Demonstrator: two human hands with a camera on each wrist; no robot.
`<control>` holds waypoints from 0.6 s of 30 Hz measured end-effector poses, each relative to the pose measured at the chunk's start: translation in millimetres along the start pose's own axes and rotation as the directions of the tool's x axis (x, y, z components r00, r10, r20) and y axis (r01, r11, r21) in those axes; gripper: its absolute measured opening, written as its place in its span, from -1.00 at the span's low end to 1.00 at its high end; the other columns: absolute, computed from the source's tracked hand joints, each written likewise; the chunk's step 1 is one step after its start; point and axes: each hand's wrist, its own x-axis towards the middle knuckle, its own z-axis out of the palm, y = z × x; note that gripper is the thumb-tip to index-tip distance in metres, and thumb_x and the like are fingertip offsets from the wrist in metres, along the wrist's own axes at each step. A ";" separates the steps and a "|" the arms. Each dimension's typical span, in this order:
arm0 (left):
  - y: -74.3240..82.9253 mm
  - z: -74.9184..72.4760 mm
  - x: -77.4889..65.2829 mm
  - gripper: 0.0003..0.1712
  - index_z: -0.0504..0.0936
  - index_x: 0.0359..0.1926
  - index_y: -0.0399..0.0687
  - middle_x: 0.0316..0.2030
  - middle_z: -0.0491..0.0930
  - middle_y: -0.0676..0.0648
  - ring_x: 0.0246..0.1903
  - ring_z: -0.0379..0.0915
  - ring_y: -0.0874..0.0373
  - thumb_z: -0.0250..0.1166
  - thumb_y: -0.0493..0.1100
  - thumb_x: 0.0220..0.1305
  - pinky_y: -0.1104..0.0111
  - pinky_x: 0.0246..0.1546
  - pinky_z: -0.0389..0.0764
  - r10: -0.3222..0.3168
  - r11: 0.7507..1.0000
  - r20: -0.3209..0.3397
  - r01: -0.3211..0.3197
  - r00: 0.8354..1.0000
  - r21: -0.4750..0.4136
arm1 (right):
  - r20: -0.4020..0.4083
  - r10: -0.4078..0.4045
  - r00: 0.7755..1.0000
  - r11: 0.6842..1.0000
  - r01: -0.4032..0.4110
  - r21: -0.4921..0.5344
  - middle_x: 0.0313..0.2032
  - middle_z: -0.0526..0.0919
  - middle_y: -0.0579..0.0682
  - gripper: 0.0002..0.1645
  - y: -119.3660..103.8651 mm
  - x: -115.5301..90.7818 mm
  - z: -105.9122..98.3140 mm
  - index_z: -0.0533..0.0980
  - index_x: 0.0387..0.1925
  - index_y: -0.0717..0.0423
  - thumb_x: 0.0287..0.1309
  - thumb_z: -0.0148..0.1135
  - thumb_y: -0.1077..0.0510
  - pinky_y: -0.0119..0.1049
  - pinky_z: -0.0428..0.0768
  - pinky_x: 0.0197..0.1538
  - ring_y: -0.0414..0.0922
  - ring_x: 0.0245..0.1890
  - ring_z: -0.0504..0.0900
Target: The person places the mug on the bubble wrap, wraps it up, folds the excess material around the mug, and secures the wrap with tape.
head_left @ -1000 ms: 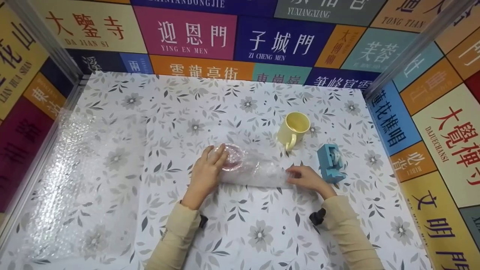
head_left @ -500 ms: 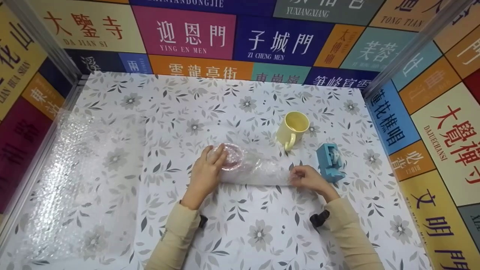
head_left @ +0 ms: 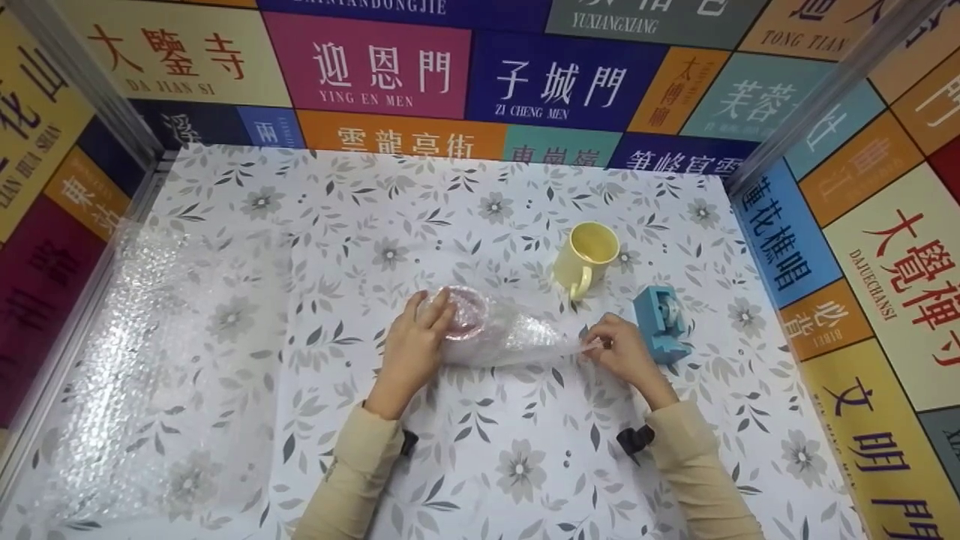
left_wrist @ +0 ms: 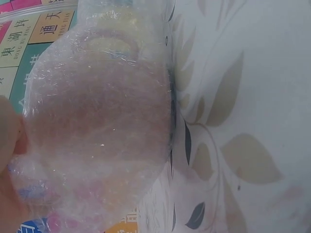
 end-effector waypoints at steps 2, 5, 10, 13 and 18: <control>0.2 0.6 0.3 -0.50 0.60 -0.06 -0.15 0.07 0.48 -0.10 0.03 0.33 -0.20 0.20 -0.38 -0.17 0.10 -0.31 0.53 0.005 1.000 -0.008 -0.005 1.000 0.004 | -0.053 -0.022 0.998 0.999 0.020 -0.033 -0.69 0.28 -0.11 -0.74 -6.4 1.4 -1.2 0.57 -0.66 0.17 -0.44 0.31 0.54 -0.38 0.22 -0.57 -0.25 -0.65 0.21; 0.2 1.2 0.2 -0.49 0.59 -0.06 -0.15 0.07 0.48 -0.10 0.03 0.33 -0.20 0.20 -0.38 -0.18 0.09 -0.31 0.53 0.009 1.000 -0.009 -0.009 1.000 0.009 | -0.111 -0.096 0.989 0.994 0.090 -0.059 -0.63 0.31 -0.08 -0.69 -13.9 4.1 -2.8 0.59 -0.64 0.15 -0.43 0.29 0.58 -0.39 0.27 -0.57 -0.24 -0.64 0.27; 0.6 1.1 0.2 -0.50 0.59 -0.07 -0.16 0.07 0.48 -0.10 0.04 0.32 -0.20 0.20 -0.38 -0.18 0.07 -0.24 0.51 0.006 1.000 -0.001 -0.006 1.000 0.020 | -0.183 -0.250 0.951 0.967 0.254 -0.003 -0.40 0.54 0.08 -0.64 -19.2 13.0 -1.5 0.57 -0.60 0.18 -0.36 0.17 0.65 -0.51 0.45 -0.43 -0.07 -0.46 0.54; 1.4 0.3 1.0 -0.52 0.60 -0.08 -0.17 0.06 0.48 -0.11 0.04 0.33 -0.20 0.20 -0.39 -0.16 0.07 -0.20 0.50 0.022 0.999 0.000 -0.022 1.000 0.027 | -0.208 -0.306 0.929 0.942 0.327 0.075 -0.35 0.63 0.15 -0.64 -23.2 21.0 1.2 0.56 -0.60 0.20 -0.36 0.17 0.68 -0.56 0.47 -0.24 0.07 -0.34 0.60; 1.6 -0.2 2.5 -0.56 0.61 -0.10 -0.17 0.06 0.48 -0.11 0.03 0.33 -0.20 0.22 -0.37 -0.14 0.08 -0.17 0.48 0.045 0.999 0.005 -0.046 0.999 0.027 | -0.226 -0.407 0.885 0.881 0.446 0.160 -0.40 0.61 0.25 -0.65 -45.5 37.9 4.3 0.53 -0.62 0.28 -0.38 0.13 0.72 -0.42 0.43 -0.01 0.17 -0.30 0.55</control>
